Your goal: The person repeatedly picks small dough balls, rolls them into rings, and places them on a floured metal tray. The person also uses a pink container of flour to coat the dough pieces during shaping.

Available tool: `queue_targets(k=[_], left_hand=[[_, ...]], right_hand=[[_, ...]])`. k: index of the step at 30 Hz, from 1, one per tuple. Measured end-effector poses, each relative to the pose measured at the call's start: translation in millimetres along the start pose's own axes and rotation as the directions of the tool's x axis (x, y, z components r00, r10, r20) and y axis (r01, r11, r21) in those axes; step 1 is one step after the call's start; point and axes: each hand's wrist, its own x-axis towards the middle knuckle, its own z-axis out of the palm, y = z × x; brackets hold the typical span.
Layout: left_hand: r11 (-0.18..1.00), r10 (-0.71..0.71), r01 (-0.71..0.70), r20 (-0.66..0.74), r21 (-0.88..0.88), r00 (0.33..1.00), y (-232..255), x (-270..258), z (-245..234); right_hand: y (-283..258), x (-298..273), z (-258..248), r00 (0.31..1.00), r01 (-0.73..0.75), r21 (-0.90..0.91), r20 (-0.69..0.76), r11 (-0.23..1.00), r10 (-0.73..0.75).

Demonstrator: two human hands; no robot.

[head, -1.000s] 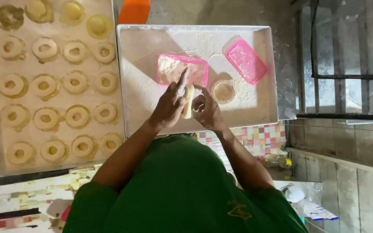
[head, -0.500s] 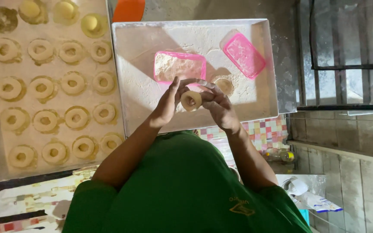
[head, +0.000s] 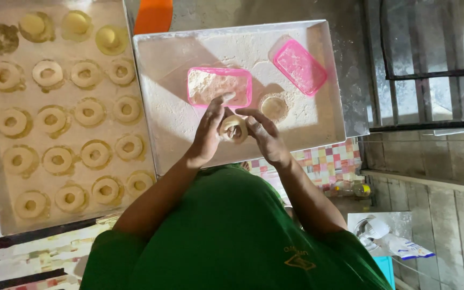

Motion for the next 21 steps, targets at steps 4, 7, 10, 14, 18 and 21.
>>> queue_targets(k=[4,7,10,14,18,21], left_hand=[[0.855,-0.162,0.121,-0.038,-0.505,0.986,-42.9,-8.1,3.5],[0.819,-0.13,0.079,-0.05,-0.568,0.99,-15.8,-9.2,3.5],[0.886,-0.049,0.027,-0.036,-0.464,0.998,-21.4,-6.4,-0.6],[0.853,-0.097,0.08,-0.005,-0.515,0.995,-40.9,-10.2,-1.1],[0.868,0.001,0.011,0.024,-0.496,1.0,-17.2,-5.9,-0.4],[0.853,-0.093,0.105,0.049,-0.511,0.994,-53.1,-4.7,-2.1]], right_hand=[[32.0,18.1,-39.7,0.994,0.098,0.092,-0.056,0.991,-0.094],[40.3,12.5,-52.5,0.637,0.632,-0.75,0.358,0.196,-0.683],[40.7,3.7,-29.7,0.997,0.003,-0.1,-0.08,0.995,-0.011],[29.1,15.2,-38.5,0.878,0.41,-0.494,-0.014,0.767,-0.478],[36.8,1.0,-30.7,0.986,-0.038,-0.169,-0.166,0.985,0.009],[24.1,6.8,-10.3,0.978,0.059,-0.075,-0.196,0.995,-0.073]])
